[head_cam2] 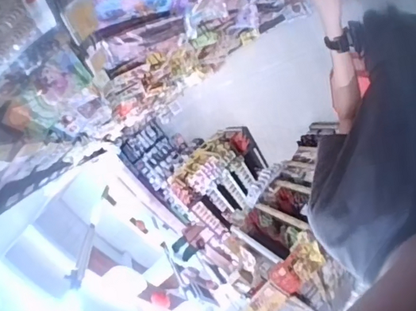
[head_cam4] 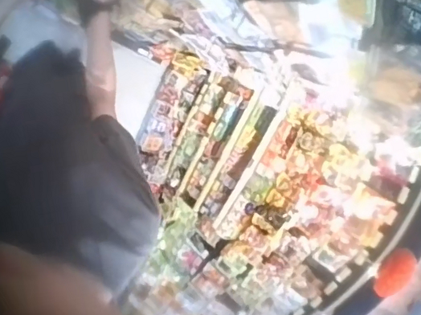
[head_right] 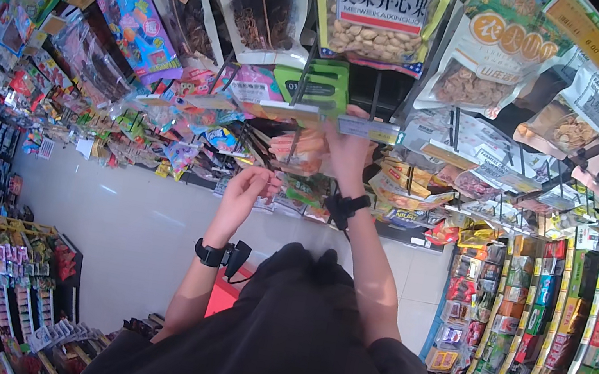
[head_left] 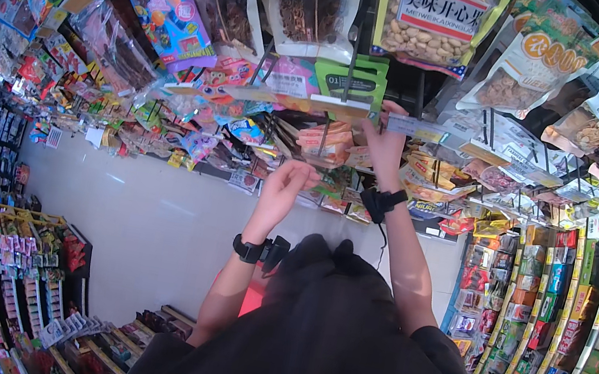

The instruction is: Organize snack packages on a retail shelf in a convenience store.

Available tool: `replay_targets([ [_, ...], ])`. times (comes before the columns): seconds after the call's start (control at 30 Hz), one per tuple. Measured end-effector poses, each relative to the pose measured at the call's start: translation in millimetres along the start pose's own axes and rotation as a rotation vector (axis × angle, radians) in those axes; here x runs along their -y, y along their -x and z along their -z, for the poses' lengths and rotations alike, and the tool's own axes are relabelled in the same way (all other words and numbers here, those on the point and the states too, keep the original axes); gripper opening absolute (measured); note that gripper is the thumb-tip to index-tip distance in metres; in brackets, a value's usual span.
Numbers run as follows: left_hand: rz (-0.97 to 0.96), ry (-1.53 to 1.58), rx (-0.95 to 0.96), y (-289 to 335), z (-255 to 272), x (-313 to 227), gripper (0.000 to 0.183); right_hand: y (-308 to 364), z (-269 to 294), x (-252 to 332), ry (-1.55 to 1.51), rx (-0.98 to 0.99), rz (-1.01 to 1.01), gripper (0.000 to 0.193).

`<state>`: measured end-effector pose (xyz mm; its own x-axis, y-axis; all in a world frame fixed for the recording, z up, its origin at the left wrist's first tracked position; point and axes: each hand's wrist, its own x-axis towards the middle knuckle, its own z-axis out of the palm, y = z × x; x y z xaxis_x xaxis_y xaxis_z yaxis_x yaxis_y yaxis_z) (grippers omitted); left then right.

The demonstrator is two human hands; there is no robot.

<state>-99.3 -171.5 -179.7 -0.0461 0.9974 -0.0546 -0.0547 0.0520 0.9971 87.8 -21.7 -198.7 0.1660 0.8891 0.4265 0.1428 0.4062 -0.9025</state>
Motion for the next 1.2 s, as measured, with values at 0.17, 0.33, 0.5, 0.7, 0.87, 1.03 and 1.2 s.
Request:
replay_targets([
  [0.17,0.032,-0.007,-0.085,5,-7,-2,0.024,-7,6,-9,0.099,0.089,-0.029,0.043],
  [0.33,0.047,0.033,-0.082,13,-5,1,0.026,-1,-3,-27,0.129,0.001,0.111,0.058],
  [0.5,0.060,0.063,-0.086,5,-7,2,0.027,-2,-13,-29,0.021,0.036,0.133,0.059],
  [0.7,0.052,0.033,-0.063,-13,-18,14,0.025,-7,-16,-40,-0.239,0.030,0.053,0.063],
  [0.87,-0.479,-0.375,-0.312,-74,-22,22,0.030,-3,-17,-28,-0.123,0.044,0.044,0.068],
  [1.03,-0.336,-0.246,-0.234,-120,-28,17,0.030,-13,2,-26,0.146,0.005,0.325,0.062],
  [1.2,-0.236,-0.238,-0.213,-110,-26,28,0.028,2,20,-22,-0.137,0.295,-0.160,0.046],
])
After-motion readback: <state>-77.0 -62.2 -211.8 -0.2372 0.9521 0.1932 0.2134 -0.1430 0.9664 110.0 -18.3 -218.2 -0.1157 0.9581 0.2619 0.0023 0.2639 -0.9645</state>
